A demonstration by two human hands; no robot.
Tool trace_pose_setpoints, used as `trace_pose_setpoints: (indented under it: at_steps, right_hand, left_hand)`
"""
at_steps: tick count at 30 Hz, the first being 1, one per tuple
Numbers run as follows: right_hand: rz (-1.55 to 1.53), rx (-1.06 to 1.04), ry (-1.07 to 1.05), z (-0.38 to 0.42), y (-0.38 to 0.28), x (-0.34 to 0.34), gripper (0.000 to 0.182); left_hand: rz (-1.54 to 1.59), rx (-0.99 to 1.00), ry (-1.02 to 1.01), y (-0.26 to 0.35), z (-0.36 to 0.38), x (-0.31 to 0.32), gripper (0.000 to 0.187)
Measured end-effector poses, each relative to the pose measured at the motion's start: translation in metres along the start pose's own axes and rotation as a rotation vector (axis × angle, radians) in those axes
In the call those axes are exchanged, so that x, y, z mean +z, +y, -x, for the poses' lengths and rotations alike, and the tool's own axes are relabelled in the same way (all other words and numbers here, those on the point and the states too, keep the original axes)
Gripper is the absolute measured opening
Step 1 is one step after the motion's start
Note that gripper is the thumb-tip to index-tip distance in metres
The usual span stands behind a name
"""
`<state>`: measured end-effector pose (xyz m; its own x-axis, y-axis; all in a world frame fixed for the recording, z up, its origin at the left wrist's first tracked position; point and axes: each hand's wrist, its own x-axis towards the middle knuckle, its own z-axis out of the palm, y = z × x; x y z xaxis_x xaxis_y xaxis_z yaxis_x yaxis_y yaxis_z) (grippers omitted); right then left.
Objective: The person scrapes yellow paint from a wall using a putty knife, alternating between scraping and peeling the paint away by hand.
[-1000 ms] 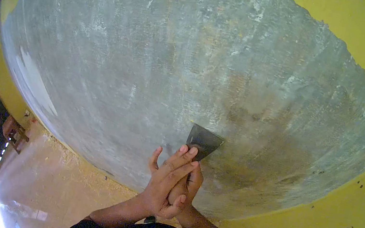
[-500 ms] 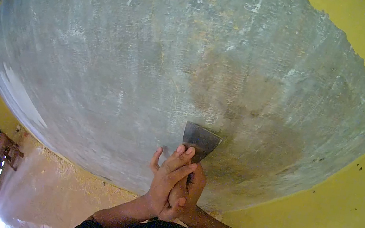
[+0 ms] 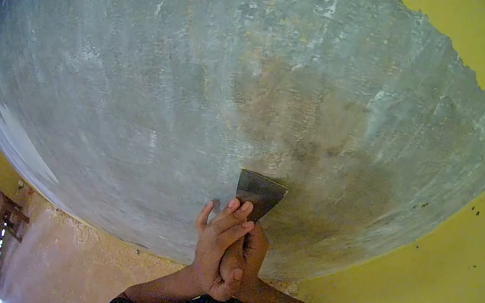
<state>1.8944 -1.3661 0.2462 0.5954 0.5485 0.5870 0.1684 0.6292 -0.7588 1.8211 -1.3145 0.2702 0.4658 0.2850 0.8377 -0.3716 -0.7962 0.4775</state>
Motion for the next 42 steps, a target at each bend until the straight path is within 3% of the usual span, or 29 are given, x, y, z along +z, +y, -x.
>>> trace_pose_setpoints:
  at_steps: [5,7,8,10,12,13,14,15,16,18,20,24,26,27,29,30,31,33,34,36,37,39,41,42]
  right_hand:
    - [0.24,0.068,0.125,-0.006,-0.011,0.007,0.024]
    - [-0.092,0.125,0.286,-0.008,-0.01,0.025,0.025]
    - [-0.095,0.12,0.285,-0.006,-0.01,0.024,0.025]
    - [-0.034,0.113,0.152,0.007,-0.003,0.012,0.027]
    - [0.032,0.102,0.022,0.028,0.008,-0.007,0.028]
    - [0.064,0.088,-0.045,0.036,0.014,-0.017,0.029]
    - [0.061,0.067,-0.048,0.046,0.023,-0.028,0.029]
    - [0.059,0.211,-0.188,0.061,0.034,-0.041,0.03]
    - [0.059,0.358,-0.33,0.072,0.04,-0.053,0.032]
    - [0.029,0.606,-0.25,0.082,0.025,-0.069,0.031]
    - [0.045,0.825,-0.222,0.108,0.039,-0.101,0.025]
    - [-0.011,0.812,-0.183,0.13,0.026,-0.133,0.022]
    - [0.24,0.593,-0.318,0.134,0.029,-0.14,0.055]
    - [0.233,0.587,-0.335,0.128,0.015,-0.133,0.055]
    - [0.264,0.08,-0.08,0.12,-0.015,-0.121,0.056]
    - [0.405,-0.107,-0.022,0.129,0.013,-0.14,0.062]
    - [0.393,-0.101,-0.057,0.128,0.004,-0.152,0.062]
    - [0.749,-0.152,-0.389,0.114,-0.025,-0.171,0.079]
    - [0.743,-0.152,-0.422,0.102,-0.048,-0.164,0.079]
    - [0.649,-0.518,-0.205,0.074,-0.097,-0.137,0.044]
    - [0.651,-0.509,-0.206,0.065,-0.104,-0.142,0.044]
    - [0.811,-0.588,-0.438,0.046,-0.115,-0.161,0.065]
    - [0.725,-0.871,-0.305,0.002,-0.138,-0.146,0.066]
    - [0.811,-0.891,-0.327,-0.012,-0.149,-0.144,0.063]
  left_hand:
    - [-0.042,0.001,-0.085,0.002,-0.011,-0.009,0.065]
    - [-0.064,0.002,-0.105,0.006,-0.015,-0.013,0.065]
    - [-0.08,0.023,-0.108,0.007,-0.016,-0.015,0.063]
    - [-0.099,0.051,-0.111,0.008,-0.016,-0.016,0.062]
    - [0.082,0.057,0.101,0.013,-0.004,-0.011,0.055]
    - [0.081,0.073,0.101,0.008,0.01,-0.005,0.055]
    - [0.22,-0.033,0.202,-0.001,0.032,0.006,0.055]
    - [0.358,-0.141,0.301,-0.006,0.049,0.013,0.055]
    - [0.353,-0.124,0.304,-0.004,0.058,0.018,0.055]
    - [0.372,-0.506,0.252,0.0,0.071,0.03,0.053]
    - [0.322,-0.481,0.194,-0.006,0.086,0.044,0.051]
    - [0.313,-0.346,0.142,0.007,0.077,0.059,0.056]
    - [0.29,-0.182,0.194,0.012,0.065,0.064,0.059]
    - [0.275,-0.176,0.203,0.019,0.051,0.062,0.059]
    - [0.175,-0.089,0.186,0.032,0.02,0.056,0.061]
    - [0.294,-0.086,0.211,0.036,0.01,0.058,0.063]
    - [0.272,-0.092,0.241,0.042,0.001,0.058,0.063]
    - [0.041,0.007,0.279,0.054,-0.015,0.059,0.06]
    - [0.026,-0.003,0.306,0.056,-0.023,0.059,0.06]
    - [-0.039,0.056,0.245,0.059,-0.039,0.059,0.042]
    - [-0.037,0.047,0.243,0.064,-0.049,0.056,0.042]
    - [-0.027,0.14,0.222,0.078,-0.073,0.048,0.02]
    - [-0.003,0.153,0.215,0.094,-0.102,0.036,0.016]
    - [0.013,0.177,0.201,0.103,-0.115,0.028,0.013]
